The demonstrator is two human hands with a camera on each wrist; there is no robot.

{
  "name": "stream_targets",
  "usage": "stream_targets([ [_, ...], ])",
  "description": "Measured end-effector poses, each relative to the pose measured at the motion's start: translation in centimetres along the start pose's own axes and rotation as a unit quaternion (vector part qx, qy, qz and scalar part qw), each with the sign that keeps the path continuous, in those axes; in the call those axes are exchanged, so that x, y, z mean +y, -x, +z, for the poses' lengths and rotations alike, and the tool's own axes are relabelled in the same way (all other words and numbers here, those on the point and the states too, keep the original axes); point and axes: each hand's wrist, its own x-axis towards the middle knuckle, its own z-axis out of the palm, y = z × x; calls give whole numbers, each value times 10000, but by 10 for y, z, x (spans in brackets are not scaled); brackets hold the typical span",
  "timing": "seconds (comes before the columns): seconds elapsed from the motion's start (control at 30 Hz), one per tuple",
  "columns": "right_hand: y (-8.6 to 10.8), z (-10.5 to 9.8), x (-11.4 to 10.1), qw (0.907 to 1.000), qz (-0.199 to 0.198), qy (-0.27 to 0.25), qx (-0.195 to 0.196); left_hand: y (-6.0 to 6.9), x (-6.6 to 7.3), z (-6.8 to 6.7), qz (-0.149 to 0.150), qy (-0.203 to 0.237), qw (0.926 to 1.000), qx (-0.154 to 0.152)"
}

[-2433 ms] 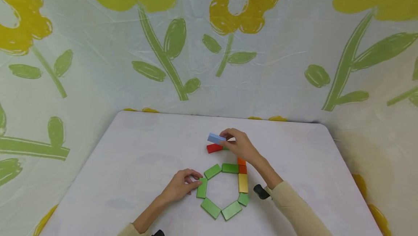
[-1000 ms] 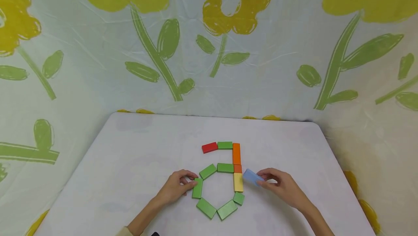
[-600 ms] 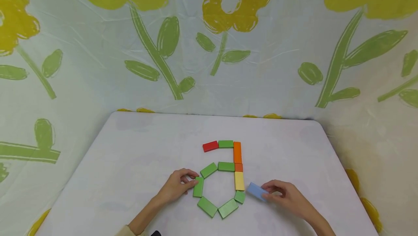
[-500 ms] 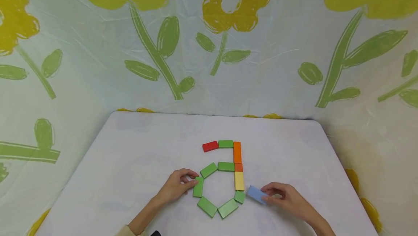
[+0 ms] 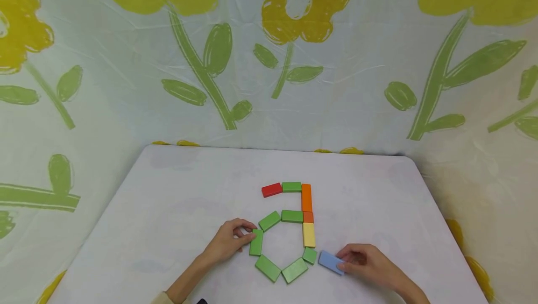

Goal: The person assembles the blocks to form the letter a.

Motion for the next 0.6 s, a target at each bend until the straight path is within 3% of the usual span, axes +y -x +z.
stream_targets([
  [0.13,0,1,2,9988,-487,-14,20,1,1,0,1,-12,10000,23],
  [0.27,-1,3,3,9973,-727,48,59,1,1,0,-20,16,10000,29],
  [0.6,-3,7,1,9980,-503,258,285,2,2,-1,-23,28,10000,24],
])
